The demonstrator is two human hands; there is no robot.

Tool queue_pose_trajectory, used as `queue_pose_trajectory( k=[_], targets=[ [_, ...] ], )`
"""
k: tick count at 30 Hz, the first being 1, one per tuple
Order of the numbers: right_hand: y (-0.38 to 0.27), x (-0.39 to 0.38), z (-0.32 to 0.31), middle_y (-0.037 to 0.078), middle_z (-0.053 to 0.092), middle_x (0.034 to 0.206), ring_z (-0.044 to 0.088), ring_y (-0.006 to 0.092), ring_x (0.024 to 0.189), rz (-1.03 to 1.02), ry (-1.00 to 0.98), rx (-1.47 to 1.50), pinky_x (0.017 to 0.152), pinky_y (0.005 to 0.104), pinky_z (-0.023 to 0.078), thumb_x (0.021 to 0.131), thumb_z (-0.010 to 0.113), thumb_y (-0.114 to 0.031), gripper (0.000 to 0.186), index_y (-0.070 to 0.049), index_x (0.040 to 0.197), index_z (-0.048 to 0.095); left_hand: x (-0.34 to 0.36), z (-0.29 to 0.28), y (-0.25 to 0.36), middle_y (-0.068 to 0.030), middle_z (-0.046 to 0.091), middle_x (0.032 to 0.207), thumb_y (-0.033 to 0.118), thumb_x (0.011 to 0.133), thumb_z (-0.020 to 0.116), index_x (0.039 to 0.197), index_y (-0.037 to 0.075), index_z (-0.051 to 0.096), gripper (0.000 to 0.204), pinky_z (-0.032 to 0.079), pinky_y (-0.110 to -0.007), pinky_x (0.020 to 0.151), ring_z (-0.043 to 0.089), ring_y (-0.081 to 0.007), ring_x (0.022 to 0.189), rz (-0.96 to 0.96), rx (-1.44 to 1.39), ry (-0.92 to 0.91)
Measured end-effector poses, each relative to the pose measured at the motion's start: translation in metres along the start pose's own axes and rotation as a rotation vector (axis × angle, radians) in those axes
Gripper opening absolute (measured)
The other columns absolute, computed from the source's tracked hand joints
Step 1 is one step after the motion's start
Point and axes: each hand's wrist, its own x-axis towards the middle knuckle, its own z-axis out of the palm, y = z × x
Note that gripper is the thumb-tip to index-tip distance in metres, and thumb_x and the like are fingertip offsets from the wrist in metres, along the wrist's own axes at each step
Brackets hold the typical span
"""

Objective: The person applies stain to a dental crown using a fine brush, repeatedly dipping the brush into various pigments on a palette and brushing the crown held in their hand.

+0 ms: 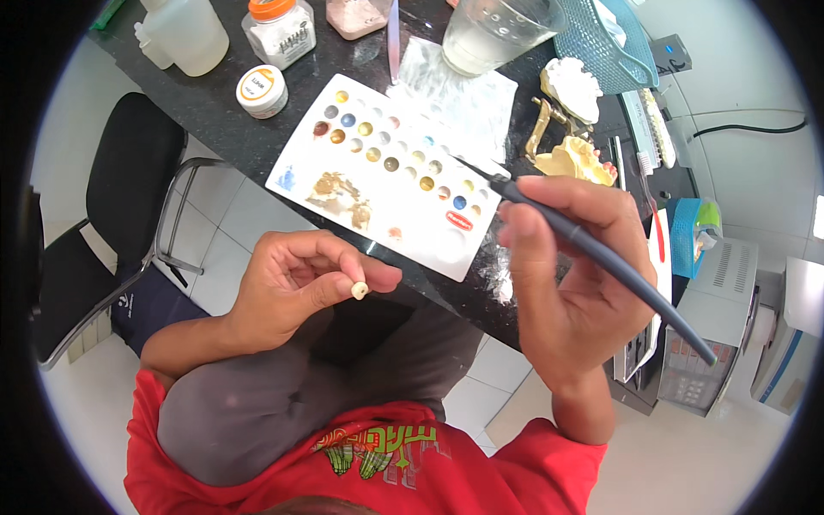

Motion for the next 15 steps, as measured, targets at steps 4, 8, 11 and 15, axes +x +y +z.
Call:
queue_pose_trajectory(
  k=[4, 8, 11, 15],
  targets=[
    [0.001, -0.010, -0.007, 0.012, 0.064, 0.089, 0.066, 0.0142, 0.074, 0.200, 0.053, -0.006, 0.065, 0.0216, 0.053, 0.085, 0.062, 0.004, 0.013, 0.009, 0.097, 0.061, 0.000, 0.001, -0.001, -0.0217, 0.068, 0.101, 0.009, 0.091, 0.061, 0.090, -0.002, 0.061, 0.011, 0.051, -0.036, 0.090, 0.066, -0.0245, 0.098, 0.016, 0.016, 0.005],
    [0.009, -0.011, 0.002, 0.011, 0.065, 0.088, 0.066, 0.0117, 0.074, 0.205, 0.011, -0.011, 0.063, 0.0207, 0.053, 0.084, 0.063, 0.002, 0.012, 0.007, 0.095, 0.064, 0.001, 0.003, 0.000, -0.0220, 0.068, 0.101, 0.010, 0.091, 0.062, 0.090, -0.002, 0.060, 0.013, 0.052, -0.037, 0.091, 0.067, -0.0251, 0.098, 0.030, 0.043, 0.023],
    [0.013, -0.008, 0.004, 0.008, 0.067, 0.084, 0.064, 0.0085, 0.071, 0.215, 0.021, -0.029, 0.061, 0.0203, 0.052, 0.082, 0.066, 0.001, 0.011, 0.004, 0.093, 0.066, 0.001, 0.004, 0.001, -0.0218, 0.068, 0.100, 0.011, 0.091, 0.062, 0.090, -0.003, 0.060, 0.014, 0.052, -0.038, 0.091, 0.067, -0.0252, 0.097, 0.031, 0.044, 0.026],
    [0.018, -0.007, 0.005, 0.007, 0.067, 0.083, 0.064, 0.0082, 0.070, 0.211, -0.002, -0.025, 0.060, 0.0200, 0.052, 0.081, 0.067, 0.001, 0.012, 0.004, 0.092, 0.066, 0.000, 0.004, 0.001, -0.0217, 0.068, 0.100, 0.010, 0.091, 0.062, 0.090, -0.002, 0.060, 0.013, 0.052, -0.037, 0.090, 0.067, -0.0249, 0.097, 0.032, 0.057, 0.032]
  ],
)
